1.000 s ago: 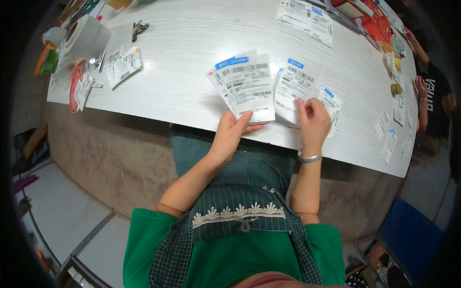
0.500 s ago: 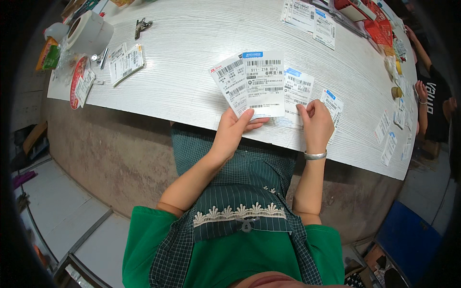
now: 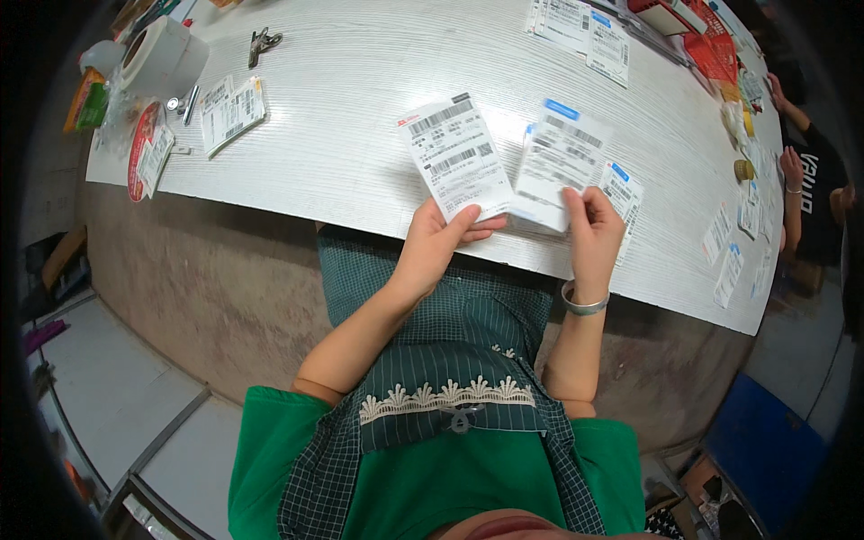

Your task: The person sorts shipping labels by hand on a white table, picking up stacks of labels and arranging them into piles.

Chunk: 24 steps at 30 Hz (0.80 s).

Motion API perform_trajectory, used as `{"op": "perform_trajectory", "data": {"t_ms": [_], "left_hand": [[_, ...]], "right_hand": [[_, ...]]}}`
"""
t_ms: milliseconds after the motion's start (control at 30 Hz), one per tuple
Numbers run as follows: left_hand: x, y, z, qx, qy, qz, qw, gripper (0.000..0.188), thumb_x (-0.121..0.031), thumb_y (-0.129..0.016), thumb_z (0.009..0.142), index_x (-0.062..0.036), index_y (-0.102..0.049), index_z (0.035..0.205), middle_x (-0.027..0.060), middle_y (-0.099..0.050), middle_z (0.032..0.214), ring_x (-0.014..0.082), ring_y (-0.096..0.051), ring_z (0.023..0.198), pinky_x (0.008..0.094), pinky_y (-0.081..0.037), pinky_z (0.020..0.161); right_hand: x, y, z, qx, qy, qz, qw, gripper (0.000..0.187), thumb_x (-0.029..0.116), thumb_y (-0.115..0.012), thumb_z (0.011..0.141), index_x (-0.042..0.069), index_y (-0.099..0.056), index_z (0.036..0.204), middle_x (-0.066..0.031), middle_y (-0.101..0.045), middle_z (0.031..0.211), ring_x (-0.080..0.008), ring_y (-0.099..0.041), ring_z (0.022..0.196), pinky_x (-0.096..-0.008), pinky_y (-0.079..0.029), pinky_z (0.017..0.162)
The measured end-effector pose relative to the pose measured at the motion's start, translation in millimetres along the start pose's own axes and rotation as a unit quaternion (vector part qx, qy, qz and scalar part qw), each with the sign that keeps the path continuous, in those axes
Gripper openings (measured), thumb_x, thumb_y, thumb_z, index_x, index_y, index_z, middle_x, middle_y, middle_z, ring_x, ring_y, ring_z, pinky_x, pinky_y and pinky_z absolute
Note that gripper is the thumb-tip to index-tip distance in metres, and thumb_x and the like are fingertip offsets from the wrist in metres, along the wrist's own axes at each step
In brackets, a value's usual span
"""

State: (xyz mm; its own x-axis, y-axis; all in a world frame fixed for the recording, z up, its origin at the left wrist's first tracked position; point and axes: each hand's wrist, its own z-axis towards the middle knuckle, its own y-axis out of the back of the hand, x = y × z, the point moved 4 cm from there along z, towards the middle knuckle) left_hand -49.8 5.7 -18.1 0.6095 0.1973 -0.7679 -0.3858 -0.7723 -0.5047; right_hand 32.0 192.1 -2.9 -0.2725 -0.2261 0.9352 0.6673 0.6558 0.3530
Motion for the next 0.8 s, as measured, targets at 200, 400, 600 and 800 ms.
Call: {"op": "perform_trajectory", "data": {"t_ms": [200, 400, 600, 800], "left_hand": [[1.3, -1.6, 0.1, 0.01, 0.013, 0.052, 0.998, 0.03, -0.003, -0.052, 0.091, 0.0083, -0.045, 0.117, 0.0207, -0.061, 0.109, 0.023, -0.066, 0.092, 0.0247, -0.057, 0.074], [3.0, -5.4, -0.2, 0.026, 0.011, 0.058, 0.998, 0.034, -0.002, -0.053, 0.09, 0.0084, -0.042, 0.121, 0.0199, -0.06, 0.11, 0.0217, -0.067, 0.088, 0.025, -0.057, 0.073], [3.7, -1.1, -0.6, 0.041, 0.026, 0.081, 0.996, 0.037, -0.001, -0.054, 0.089, 0.007, -0.039, 0.123, 0.0194, -0.06, 0.11, 0.0218, -0.067, 0.088, 0.025, -0.057, 0.073], [3.7, 4.7, -8.4, 0.069, 0.054, 0.093, 0.992, 0.037, -0.007, -0.051, 0.092, 0.0056, -0.04, 0.124, 0.0193, -0.061, 0.11, 0.0221, -0.066, 0.091, 0.0269, -0.055, 0.079]], "right_hand": [[-1.6, 4.1, 4.2, -0.041, 0.075, -0.41, 0.908, 0.02, 0.019, -0.069, 0.08, 0.004, -0.057, 0.074, -0.0017, -0.055, 0.061, -0.0128, -0.052, 0.055, -0.0256, -0.039, 0.051], [34.7, -33.8, -13.9, 0.097, 0.073, -0.058, 0.991, 0.017, 0.018, -0.067, 0.082, 0.003, -0.06, 0.082, -0.0042, -0.059, 0.066, -0.0133, -0.053, 0.055, -0.0261, -0.041, 0.052], [27.1, -39.5, -14.4, 0.132, 0.058, -0.082, 0.986, 0.02, 0.018, -0.069, 0.08, 0.002, -0.059, 0.072, -0.0059, -0.056, 0.06, -0.0143, -0.052, 0.052, -0.0264, -0.04, 0.05], [12.6, -22.8, -13.5, 0.042, 0.063, -0.16, 0.984, 0.022, 0.019, -0.069, 0.079, 0.003, -0.059, 0.069, -0.0055, -0.056, 0.058, -0.0156, -0.051, 0.049, -0.0279, -0.039, 0.049]]}}
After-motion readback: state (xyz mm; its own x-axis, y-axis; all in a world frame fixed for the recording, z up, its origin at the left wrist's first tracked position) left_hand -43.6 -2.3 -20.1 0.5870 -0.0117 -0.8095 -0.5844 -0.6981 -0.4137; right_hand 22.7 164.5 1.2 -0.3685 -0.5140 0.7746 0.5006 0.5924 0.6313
